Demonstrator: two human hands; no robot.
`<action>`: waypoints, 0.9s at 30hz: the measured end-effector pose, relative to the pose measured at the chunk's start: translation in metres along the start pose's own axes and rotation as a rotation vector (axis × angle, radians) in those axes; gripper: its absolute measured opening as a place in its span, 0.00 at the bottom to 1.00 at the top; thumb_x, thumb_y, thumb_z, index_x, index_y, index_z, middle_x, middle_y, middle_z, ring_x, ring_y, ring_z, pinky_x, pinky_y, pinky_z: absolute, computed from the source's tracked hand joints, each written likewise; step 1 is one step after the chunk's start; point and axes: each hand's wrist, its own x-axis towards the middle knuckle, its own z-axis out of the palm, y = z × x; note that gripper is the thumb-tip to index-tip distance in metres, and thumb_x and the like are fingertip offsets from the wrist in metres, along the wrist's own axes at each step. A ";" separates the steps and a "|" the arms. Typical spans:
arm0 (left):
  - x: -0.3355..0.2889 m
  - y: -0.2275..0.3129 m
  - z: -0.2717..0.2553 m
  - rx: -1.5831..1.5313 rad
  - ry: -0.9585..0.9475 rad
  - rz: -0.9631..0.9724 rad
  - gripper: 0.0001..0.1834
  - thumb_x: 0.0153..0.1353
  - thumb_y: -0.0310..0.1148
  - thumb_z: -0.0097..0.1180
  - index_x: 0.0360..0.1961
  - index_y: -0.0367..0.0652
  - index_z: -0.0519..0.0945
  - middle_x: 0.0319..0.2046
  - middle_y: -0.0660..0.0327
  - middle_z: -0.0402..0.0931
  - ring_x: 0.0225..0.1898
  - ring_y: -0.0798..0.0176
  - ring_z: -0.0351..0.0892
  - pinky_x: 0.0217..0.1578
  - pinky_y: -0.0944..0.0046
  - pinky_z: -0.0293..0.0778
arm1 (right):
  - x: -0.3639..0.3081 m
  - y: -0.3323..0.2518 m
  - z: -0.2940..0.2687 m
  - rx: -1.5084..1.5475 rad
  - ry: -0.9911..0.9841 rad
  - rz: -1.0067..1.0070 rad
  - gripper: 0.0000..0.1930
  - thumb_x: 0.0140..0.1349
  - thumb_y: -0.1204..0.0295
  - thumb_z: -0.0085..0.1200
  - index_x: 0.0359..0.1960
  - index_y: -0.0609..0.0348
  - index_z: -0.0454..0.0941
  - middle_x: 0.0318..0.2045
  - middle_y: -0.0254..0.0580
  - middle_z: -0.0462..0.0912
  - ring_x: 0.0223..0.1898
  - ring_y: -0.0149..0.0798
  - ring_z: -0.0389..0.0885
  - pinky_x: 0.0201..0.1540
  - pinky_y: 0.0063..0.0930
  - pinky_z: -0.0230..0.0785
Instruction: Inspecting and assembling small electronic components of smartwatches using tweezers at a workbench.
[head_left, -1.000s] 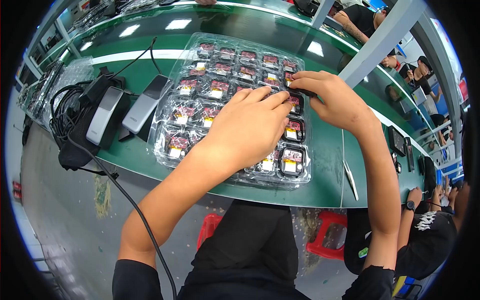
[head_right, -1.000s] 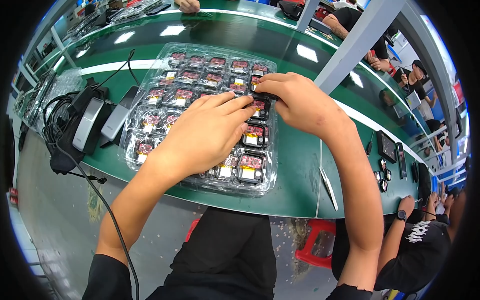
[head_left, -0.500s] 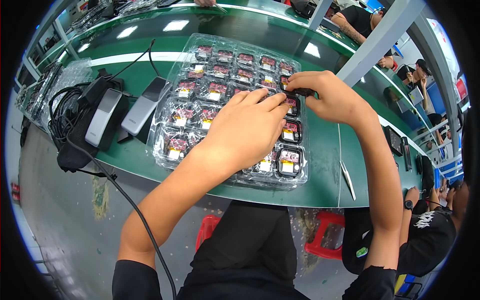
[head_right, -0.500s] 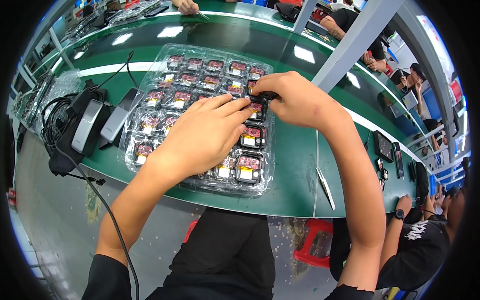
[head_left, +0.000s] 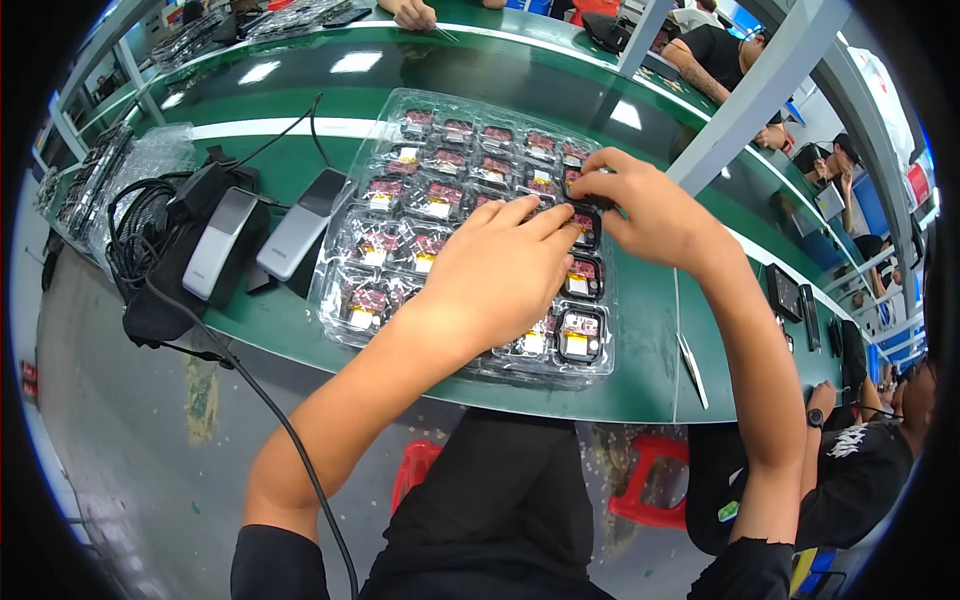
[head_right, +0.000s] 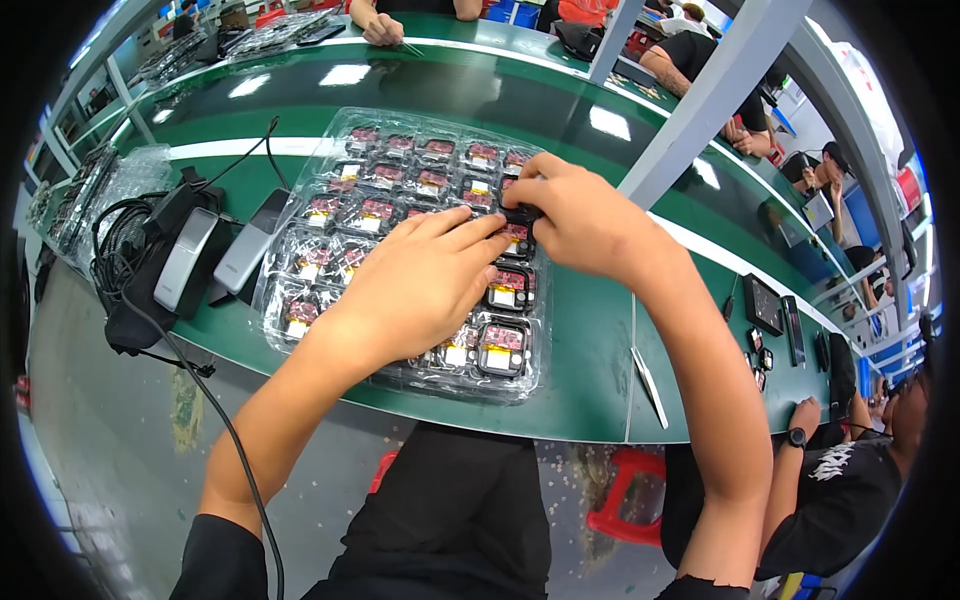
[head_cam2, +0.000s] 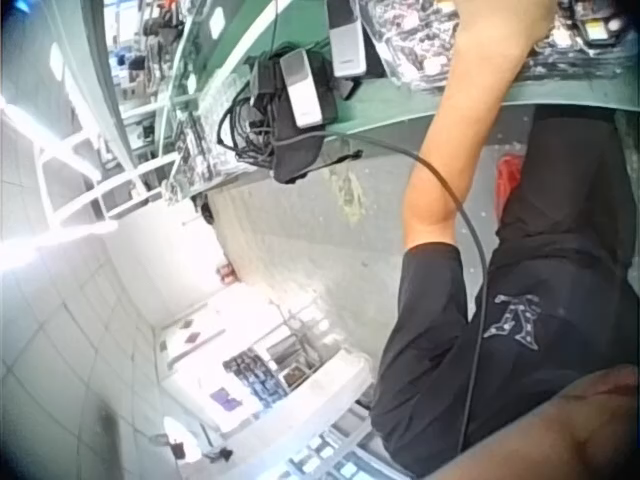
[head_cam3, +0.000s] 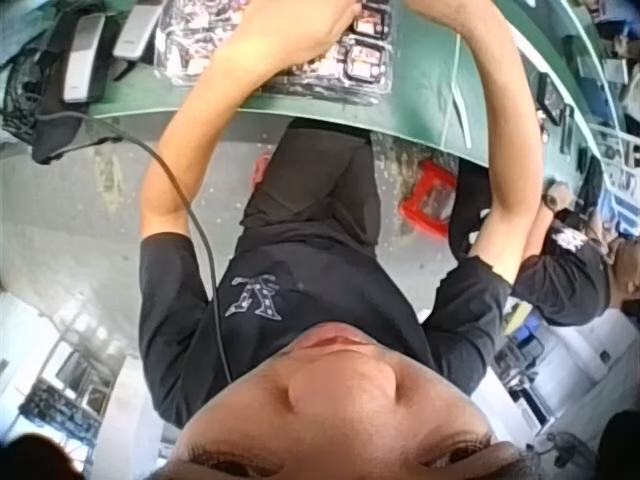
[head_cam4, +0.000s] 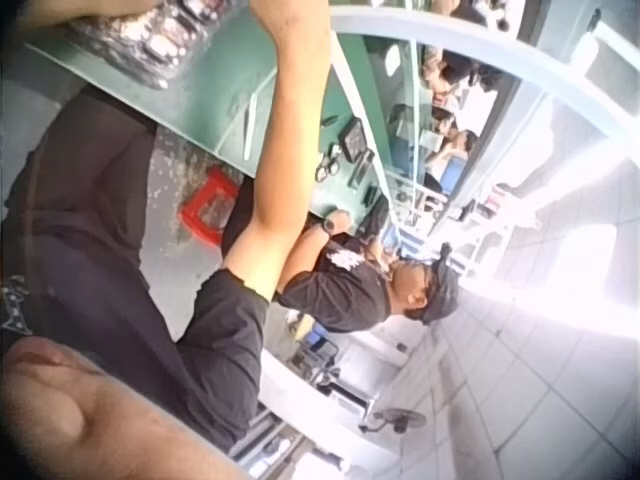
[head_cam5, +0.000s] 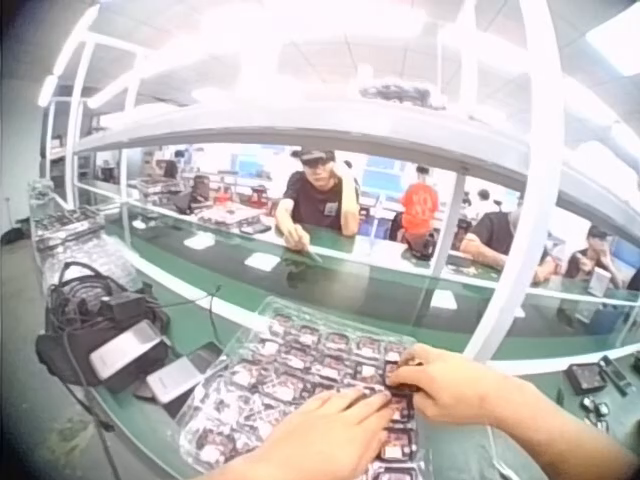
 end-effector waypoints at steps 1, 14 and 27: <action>0.000 0.000 0.001 0.016 0.004 0.003 0.21 0.74 0.36 0.54 0.63 0.38 0.81 0.65 0.55 0.78 0.69 0.47 0.73 0.67 0.47 0.68 | -0.002 0.000 0.002 0.000 0.001 -0.006 0.21 0.56 0.84 0.53 0.52 0.65 0.86 0.58 0.57 0.83 0.59 0.59 0.83 0.62 0.46 0.76; 0.002 0.001 -0.003 0.008 -0.046 0.001 0.21 0.75 0.36 0.54 0.64 0.38 0.81 0.66 0.55 0.77 0.69 0.47 0.72 0.69 0.48 0.67 | -0.007 0.021 0.001 0.060 0.016 -0.134 0.22 0.57 0.82 0.52 0.55 0.67 0.84 0.53 0.58 0.86 0.55 0.60 0.85 0.61 0.47 0.77; 0.001 0.001 -0.002 -0.015 -0.042 -0.024 0.22 0.76 0.36 0.51 0.65 0.38 0.80 0.67 0.54 0.78 0.71 0.47 0.71 0.70 0.48 0.65 | -0.004 0.015 -0.004 -0.025 -0.051 -0.124 0.24 0.58 0.81 0.51 0.57 0.65 0.84 0.61 0.59 0.83 0.61 0.60 0.81 0.67 0.46 0.73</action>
